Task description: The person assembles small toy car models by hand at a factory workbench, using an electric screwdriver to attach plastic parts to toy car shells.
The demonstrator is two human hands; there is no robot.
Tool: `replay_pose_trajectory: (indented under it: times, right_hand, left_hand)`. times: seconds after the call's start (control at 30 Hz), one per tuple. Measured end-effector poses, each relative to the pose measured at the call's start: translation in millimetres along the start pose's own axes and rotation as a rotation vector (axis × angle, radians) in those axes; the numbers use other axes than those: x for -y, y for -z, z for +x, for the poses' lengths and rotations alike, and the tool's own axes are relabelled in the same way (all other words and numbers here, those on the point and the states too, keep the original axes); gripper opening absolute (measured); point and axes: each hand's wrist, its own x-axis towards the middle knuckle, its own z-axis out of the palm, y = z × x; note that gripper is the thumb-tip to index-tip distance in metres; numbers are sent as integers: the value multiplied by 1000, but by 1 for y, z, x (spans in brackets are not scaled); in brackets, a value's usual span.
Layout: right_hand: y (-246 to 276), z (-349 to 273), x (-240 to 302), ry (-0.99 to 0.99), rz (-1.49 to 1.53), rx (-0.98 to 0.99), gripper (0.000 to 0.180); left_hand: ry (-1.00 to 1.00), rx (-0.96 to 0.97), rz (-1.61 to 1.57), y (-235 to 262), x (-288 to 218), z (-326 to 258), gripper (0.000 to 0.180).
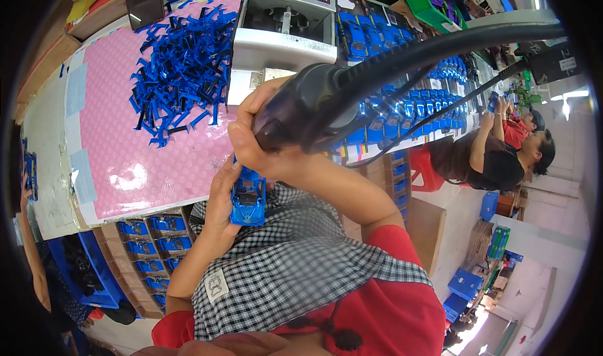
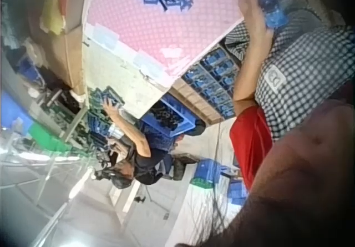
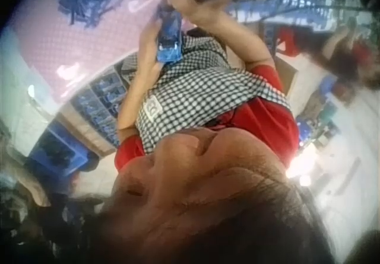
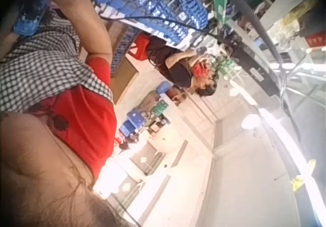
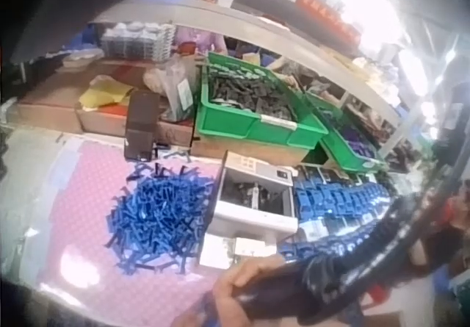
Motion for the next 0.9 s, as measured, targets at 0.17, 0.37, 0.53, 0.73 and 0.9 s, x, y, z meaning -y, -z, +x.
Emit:
replay_pose_trajectory:
  times: [0.17,0.37,0.53,0.73,0.9]
  right_hand:
    - [2,8,-4,-47,58,186,36]
    - [6,14,-21,-133,311,397,39]
    - [28,-12,10,177,259,347,47]
    - [48,24,49,254,72,88,51]
    - [51,46,17,189,73,-128,32]
  left_hand:
    - [-1,-6,40,-5,-2,-4,34]
    - [20,-108,56,-15,-7,-9,33]
    - [-44,-103,33,-20,-5,-6,36]
    - [1,-44,13,-8,-2,-7,46]
    - [-5,-38,55,-12,1,-4,48]
